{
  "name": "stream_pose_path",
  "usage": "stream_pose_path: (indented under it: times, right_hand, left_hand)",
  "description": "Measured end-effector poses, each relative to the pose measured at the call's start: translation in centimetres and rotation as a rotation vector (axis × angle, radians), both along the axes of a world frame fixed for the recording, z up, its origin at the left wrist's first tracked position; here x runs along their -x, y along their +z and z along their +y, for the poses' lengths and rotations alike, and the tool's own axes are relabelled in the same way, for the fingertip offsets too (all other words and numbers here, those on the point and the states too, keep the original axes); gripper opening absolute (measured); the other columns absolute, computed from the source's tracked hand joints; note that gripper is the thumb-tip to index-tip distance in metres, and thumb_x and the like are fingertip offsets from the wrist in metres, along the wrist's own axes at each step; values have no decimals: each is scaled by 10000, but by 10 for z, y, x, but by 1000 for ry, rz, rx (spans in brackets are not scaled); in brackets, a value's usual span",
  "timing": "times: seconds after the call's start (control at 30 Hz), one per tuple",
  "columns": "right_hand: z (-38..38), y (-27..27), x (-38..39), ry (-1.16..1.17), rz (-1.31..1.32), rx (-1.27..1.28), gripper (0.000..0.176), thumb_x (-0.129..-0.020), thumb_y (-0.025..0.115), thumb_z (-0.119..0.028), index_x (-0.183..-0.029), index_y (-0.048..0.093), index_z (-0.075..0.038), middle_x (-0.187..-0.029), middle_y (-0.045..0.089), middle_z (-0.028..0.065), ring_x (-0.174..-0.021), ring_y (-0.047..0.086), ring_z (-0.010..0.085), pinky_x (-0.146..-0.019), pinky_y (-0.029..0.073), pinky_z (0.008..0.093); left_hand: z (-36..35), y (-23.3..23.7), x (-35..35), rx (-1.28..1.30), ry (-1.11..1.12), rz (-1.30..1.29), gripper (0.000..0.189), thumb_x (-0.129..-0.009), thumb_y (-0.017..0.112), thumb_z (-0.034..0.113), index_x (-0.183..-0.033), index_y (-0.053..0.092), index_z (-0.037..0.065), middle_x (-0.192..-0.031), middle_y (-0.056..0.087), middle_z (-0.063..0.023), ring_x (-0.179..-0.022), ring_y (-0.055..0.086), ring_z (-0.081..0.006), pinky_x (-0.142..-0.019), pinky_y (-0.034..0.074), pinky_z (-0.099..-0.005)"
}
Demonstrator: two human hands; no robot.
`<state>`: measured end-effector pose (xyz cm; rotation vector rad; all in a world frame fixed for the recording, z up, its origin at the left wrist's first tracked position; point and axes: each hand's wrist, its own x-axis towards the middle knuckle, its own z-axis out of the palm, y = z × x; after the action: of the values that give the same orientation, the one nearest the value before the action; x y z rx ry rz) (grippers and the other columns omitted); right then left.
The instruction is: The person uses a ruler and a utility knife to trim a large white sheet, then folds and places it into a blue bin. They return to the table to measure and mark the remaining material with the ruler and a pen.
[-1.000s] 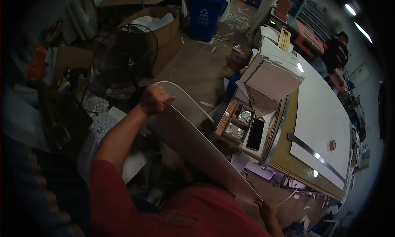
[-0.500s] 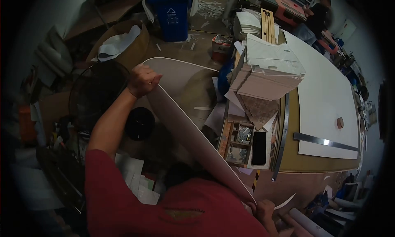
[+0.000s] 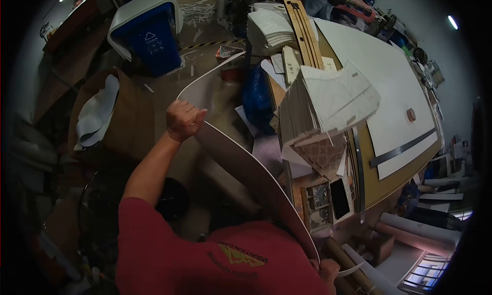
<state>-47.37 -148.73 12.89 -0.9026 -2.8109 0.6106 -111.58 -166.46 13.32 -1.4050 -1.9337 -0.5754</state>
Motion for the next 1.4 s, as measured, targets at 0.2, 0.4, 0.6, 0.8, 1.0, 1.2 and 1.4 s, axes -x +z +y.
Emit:
stream_pose_path:
  times: [0.2, 0.4, 0.6, 0.8, 1.0, 1.2, 1.4]
  right_hand:
    - [-19, 6, 113, -43, 9, -56, 521, -787, 870, -189, -546, 426, -63, -530, 456, 153, -483, 500, 368, -467, 352, 462]
    - [-20, -12, 220, -74, 77, -42, 521, -792, 866, -182, -547, 422, -61, -531, 455, 156, -485, 499, 369, -470, 351, 462]
    - [-10, -50, 336, -114, 176, 54, 521, -797, 862, -174, -547, 419, -59, -533, 454, 158, -486, 498, 370, -472, 349, 462]
    - [20, -65, 468, -77, 272, 173, 522, -802, 858, -167, -548, 415, -57, -534, 454, 160, -487, 498, 370, -474, 348, 462]
    - [41, -58, 569, -47, 260, 220, 522, -807, 854, -159, -549, 412, -56, -536, 453, 162, -488, 497, 371, -476, 346, 462]
    - [39, -69, 703, 75, 340, 14, 503, -834, 826, -111, -562, 409, -38, -550, 452, 176, -496, 492, 378, -490, 341, 459]
    - [8, -14, 890, 194, 420, -44, 466, -857, 804, -89, -575, 438, -29, -572, 468, 185, -525, 506, 384, -496, 355, 449]
  left_hand:
    - [10, -7, 85, -112, -75, -69, 423, -889, 729, 187, -551, 485, 111, -572, 501, -83, -555, 524, -291, -572, 400, -421]
    - [29, -7, 150, -131, -80, -116, 429, -904, 727, 204, -544, 508, 122, -559, 519, -73, -548, 546, -284, -558, 408, -419]
    - [12, -8, 232, -98, 24, -130, 446, -918, 718, 197, -532, 508, 115, -553, 541, -80, -532, 550, -290, -548, 415, -425]
    - [-15, 68, 322, -95, 154, -35, 441, -913, 706, 145, -531, 491, 98, -552, 533, -98, -521, 537, -304, -545, 410, -429]
    - [-48, 158, 397, -48, 274, 110, 433, -908, 710, 137, -531, 502, 92, -551, 532, -100, -518, 533, -303, -546, 412, -424]
    - [-78, 219, 502, -43, 332, 234, 459, -911, 727, 125, -520, 490, 80, -536, 527, -106, -492, 524, -300, -526, 404, -418]
    - [-147, 267, 603, -168, 405, 150, 449, -927, 721, 66, -539, 497, 31, -536, 519, -131, -479, 497, -320, -507, 377, -418]
